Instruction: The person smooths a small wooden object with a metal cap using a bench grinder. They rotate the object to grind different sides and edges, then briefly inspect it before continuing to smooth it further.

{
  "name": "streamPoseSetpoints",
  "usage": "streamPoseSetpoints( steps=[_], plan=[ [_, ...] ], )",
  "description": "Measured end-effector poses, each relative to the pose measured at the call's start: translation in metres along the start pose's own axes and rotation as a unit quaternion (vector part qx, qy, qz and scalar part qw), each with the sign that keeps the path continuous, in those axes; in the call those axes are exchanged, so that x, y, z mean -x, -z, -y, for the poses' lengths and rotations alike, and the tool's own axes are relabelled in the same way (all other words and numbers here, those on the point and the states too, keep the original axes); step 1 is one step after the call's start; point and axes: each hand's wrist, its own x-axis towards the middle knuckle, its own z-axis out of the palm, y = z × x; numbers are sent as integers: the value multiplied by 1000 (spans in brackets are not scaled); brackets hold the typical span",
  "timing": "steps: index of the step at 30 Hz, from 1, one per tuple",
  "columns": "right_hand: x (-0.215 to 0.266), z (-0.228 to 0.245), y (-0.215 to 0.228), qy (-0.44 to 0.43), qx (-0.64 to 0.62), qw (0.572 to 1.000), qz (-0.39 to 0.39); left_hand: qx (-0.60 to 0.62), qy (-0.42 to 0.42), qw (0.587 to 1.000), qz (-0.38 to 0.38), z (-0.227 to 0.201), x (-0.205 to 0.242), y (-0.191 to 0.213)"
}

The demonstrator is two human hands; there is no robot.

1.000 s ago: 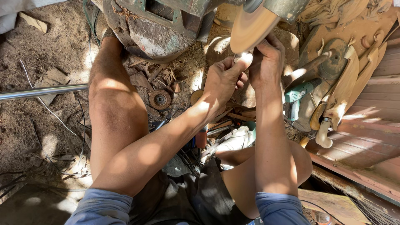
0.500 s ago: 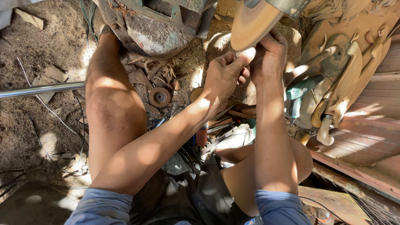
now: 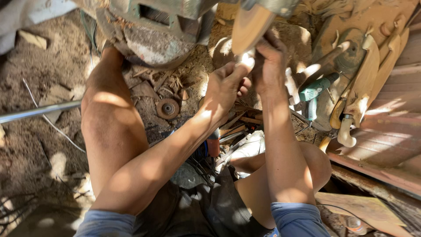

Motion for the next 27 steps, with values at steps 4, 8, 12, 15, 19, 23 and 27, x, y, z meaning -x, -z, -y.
streamPoseSetpoints(
  steps=[4,8,12,15,19,23,27],
  plan=[
    [17,6,-5,11,44,999,16,-22,15,1000,-13,-6,12,-1],
    [33,15,-9,-21,27,999,8,-95,30,995,-24,-9,29,0],
    [34,23,-4,-19,14,999,27,-165,10,985,-42,-4,27,-4],
    [27,22,-7,-18,13,999,35,-100,31,994,-35,-4,17,-2],
    [12,18,-9,-1,21,1000,19,-44,3,999,-6,-2,0,0],
    [-4,10,-5,10,30,999,1,-21,-1,1000,-6,3,-15,1],
    [-14,2,2,7,-1,1000,2,-11,2,1000,-13,7,-21,0]
  ],
)
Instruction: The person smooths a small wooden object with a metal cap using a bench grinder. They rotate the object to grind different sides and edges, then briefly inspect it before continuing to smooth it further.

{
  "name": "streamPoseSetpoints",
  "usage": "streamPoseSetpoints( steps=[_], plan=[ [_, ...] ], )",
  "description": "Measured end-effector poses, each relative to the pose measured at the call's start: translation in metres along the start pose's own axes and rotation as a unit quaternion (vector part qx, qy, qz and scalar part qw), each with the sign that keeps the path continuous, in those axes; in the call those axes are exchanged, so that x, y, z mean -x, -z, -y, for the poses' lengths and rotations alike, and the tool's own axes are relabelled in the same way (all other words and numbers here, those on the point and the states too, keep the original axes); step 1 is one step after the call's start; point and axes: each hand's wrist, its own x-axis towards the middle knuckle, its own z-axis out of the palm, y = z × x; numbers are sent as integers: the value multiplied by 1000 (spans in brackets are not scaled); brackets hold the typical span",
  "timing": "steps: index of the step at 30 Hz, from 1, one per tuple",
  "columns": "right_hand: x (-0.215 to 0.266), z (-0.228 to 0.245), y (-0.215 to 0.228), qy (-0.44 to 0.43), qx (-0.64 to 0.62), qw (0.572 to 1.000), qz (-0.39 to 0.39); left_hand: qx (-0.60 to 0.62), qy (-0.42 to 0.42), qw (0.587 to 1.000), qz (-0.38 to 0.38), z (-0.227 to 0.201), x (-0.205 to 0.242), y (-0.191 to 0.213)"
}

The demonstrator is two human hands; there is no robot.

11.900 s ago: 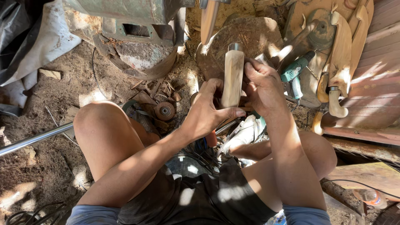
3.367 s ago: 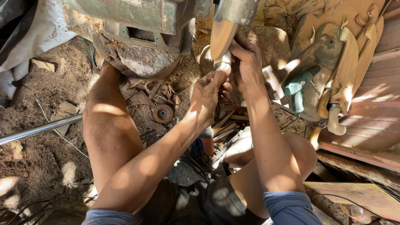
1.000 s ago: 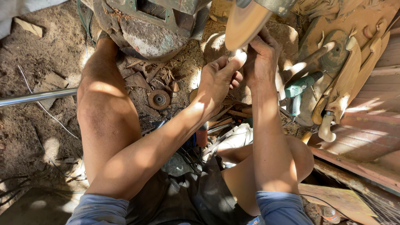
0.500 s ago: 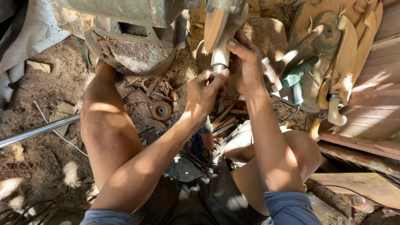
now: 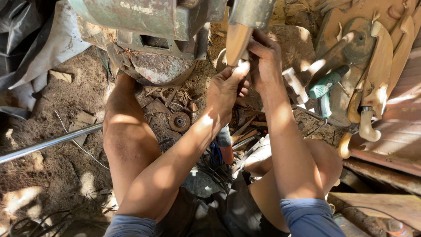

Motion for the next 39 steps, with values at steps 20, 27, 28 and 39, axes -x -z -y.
streamPoseSetpoints(
  steps=[20,27,28,39],
  plan=[
    [0,-4,3,38,-15,999,11,7,-33,999,8,-5,4,-5],
    [14,-3,-8,10,-45,999,-8,-2,-27,999,17,-7,17,0],
    [16,-3,-9,3,-53,999,-4,1,-17,1000,13,-7,19,0],
    [37,-8,-10,-10,-35,999,4,-1,33,999,-10,-7,38,8]
  ],
)
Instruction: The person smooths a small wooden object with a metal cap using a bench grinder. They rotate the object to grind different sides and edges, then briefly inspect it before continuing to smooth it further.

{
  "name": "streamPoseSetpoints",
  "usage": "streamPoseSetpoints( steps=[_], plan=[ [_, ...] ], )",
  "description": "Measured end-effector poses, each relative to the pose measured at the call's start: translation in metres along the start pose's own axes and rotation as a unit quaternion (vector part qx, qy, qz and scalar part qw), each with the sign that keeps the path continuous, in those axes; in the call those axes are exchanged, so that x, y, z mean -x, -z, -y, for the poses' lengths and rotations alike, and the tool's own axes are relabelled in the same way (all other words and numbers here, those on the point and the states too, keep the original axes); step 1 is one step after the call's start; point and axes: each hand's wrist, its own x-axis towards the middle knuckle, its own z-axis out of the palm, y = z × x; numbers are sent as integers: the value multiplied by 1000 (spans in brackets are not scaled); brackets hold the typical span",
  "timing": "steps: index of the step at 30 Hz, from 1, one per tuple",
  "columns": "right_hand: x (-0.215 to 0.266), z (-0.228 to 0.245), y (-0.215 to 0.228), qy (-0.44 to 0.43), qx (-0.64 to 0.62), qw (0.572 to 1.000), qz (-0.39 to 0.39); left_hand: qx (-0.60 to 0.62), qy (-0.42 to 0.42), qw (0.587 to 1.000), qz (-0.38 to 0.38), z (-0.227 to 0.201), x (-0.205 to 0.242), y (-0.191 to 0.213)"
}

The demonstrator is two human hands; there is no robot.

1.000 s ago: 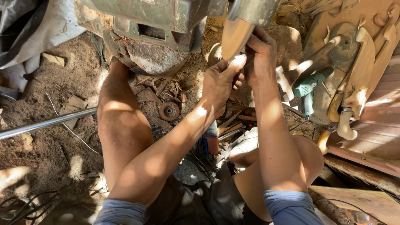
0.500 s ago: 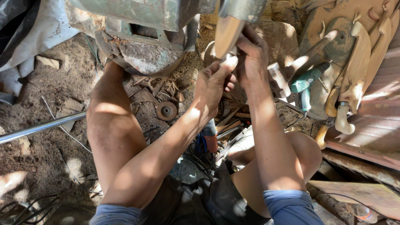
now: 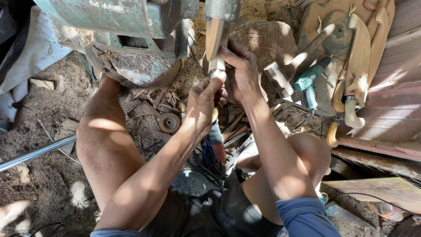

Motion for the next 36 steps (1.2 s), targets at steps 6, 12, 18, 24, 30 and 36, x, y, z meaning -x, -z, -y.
streamPoseSetpoints(
  steps=[6,12,18,24,30,36],
  plan=[
    [12,4,-8,-19,-33,999,3,11,-11,1000,27,3,10,5],
    [24,9,-14,-23,-55,998,30,2,11,1000,12,0,19,6],
    [43,11,-12,-37,65,997,-26,-159,8,987,5,-2,38,7],
    [48,29,-3,-104,-14,994,-27,-326,-114,938,-5,-3,41,-4],
    [32,31,-4,-49,7,999,3,-250,-31,968,-10,-12,29,-9],
    [1,25,3,-8,-9,999,47,-12,-70,996,45,-6,-8,-8]
  ],
)
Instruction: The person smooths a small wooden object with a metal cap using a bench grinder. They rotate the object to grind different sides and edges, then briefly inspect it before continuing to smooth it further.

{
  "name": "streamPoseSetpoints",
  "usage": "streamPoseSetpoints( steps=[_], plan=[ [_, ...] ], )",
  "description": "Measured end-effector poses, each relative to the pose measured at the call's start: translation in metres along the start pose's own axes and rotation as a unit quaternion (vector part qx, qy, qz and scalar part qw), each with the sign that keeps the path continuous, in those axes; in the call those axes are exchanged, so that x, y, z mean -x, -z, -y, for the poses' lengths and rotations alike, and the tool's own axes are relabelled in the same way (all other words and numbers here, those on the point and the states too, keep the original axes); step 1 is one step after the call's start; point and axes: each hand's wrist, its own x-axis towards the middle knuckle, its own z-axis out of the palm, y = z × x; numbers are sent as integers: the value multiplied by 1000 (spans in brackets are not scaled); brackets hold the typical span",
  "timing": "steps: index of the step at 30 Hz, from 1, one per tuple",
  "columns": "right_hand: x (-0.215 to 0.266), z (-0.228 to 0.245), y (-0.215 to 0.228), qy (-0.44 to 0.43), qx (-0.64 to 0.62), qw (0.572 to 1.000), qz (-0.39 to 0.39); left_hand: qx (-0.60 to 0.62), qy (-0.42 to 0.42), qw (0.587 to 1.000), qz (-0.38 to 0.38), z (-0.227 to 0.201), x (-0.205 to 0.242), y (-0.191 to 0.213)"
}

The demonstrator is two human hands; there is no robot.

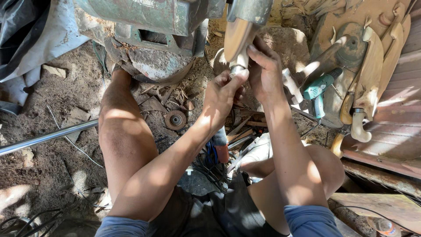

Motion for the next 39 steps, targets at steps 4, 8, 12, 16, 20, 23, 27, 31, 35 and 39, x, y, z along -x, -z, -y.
streamPoseSetpoints(
  steps=[4,8,12,16,20,23,27,31,35,39],
  plan=[
    [-21,-5,3,23,10,1000,-7,-21,19,1000,-11,7,-20,4],
    [-28,-13,9,30,15,999,-16,-9,2,1000,-10,13,-25,7],
    [-27,-20,11,21,20,998,-48,-14,4,1000,-15,12,-20,7],
    [-21,-22,7,24,23,998,-48,-32,16,999,-27,7,-12,5],
    [-11,-22,4,17,27,998,-45,-56,34,997,-31,4,-4,6],
    [-1,-24,0,10,-5,1000,-20,-48,35,998,-31,7,3,9],
    [9,-23,-8,9,-13,1000,-8,-18,52,998,-24,11,12,14],
    [31,-14,-15,-36,20,998,-43,-38,67,997,9,10,31,21],
    [47,11,-7,-61,-57,995,-48,52,150,983,92,3,36,18],
    [52,21,2,-36,25,993,-105,-56,144,987,52,-2,39,10]
  ],
)
